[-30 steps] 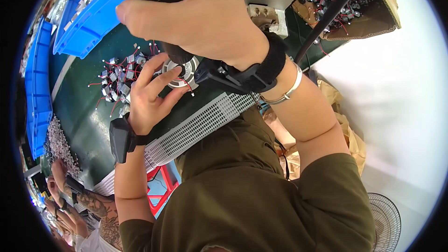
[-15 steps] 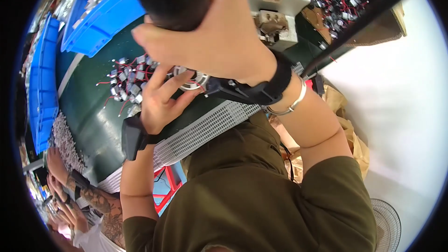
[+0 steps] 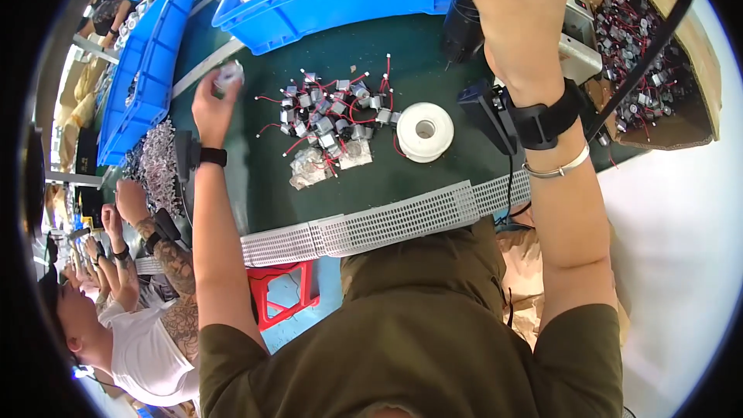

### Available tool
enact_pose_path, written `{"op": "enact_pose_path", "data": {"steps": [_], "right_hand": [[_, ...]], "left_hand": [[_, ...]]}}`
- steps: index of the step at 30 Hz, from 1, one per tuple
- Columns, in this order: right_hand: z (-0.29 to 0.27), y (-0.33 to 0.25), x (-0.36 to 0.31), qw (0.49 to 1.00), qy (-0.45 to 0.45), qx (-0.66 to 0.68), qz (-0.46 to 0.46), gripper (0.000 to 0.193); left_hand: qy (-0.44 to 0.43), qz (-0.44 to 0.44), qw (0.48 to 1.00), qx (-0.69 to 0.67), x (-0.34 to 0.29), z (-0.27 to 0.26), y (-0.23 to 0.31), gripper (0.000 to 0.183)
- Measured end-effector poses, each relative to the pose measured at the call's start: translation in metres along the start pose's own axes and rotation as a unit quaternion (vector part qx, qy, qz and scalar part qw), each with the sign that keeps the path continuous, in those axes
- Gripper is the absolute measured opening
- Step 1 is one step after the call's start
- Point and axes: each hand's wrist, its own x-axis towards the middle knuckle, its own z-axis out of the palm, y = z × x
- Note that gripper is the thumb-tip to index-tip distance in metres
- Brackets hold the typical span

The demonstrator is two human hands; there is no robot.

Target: Assembling electronic components by inserting parts into a housing and securing them using a power screwdriver.

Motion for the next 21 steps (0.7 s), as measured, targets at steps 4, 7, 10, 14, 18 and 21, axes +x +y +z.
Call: {"op": "enact_pose_path", "data": {"steps": [4,7,10,14,18,21], "right_hand": [[0.010,0.018,0.006,0.999,-0.033,0.000,-0.016,0.037],[0.001,0.033,0.007,0.998,-0.050,-0.033,0.011,0.037],[-0.004,0.033,0.014,0.996,-0.017,-0.084,0.025,0.042],[-0.006,0.040,0.014,0.998,-0.005,-0.053,0.035,0.044],[-0.015,0.046,0.012,0.996,-0.009,-0.082,0.030,0.043],[-0.009,0.039,0.003,0.996,0.051,-0.064,-0.040,0.033]], "left_hand": [[0.046,0.007,0.996,0.080,0.006,0.002,-0.044,0.045],[0.153,0.109,0.980,0.070,0.005,-0.003,0.045,0.039],[-0.193,0.144,0.970,0.034,0.000,0.008,0.108,0.028],[-0.315,0.165,0.934,0.025,-0.005,0.048,0.092,0.021],[-0.169,0.115,0.969,-0.140,0.007,0.042,0.087,0.017],[-0.080,-0.078,0.941,-0.319,0.017,0.021,0.100,0.020]]}}
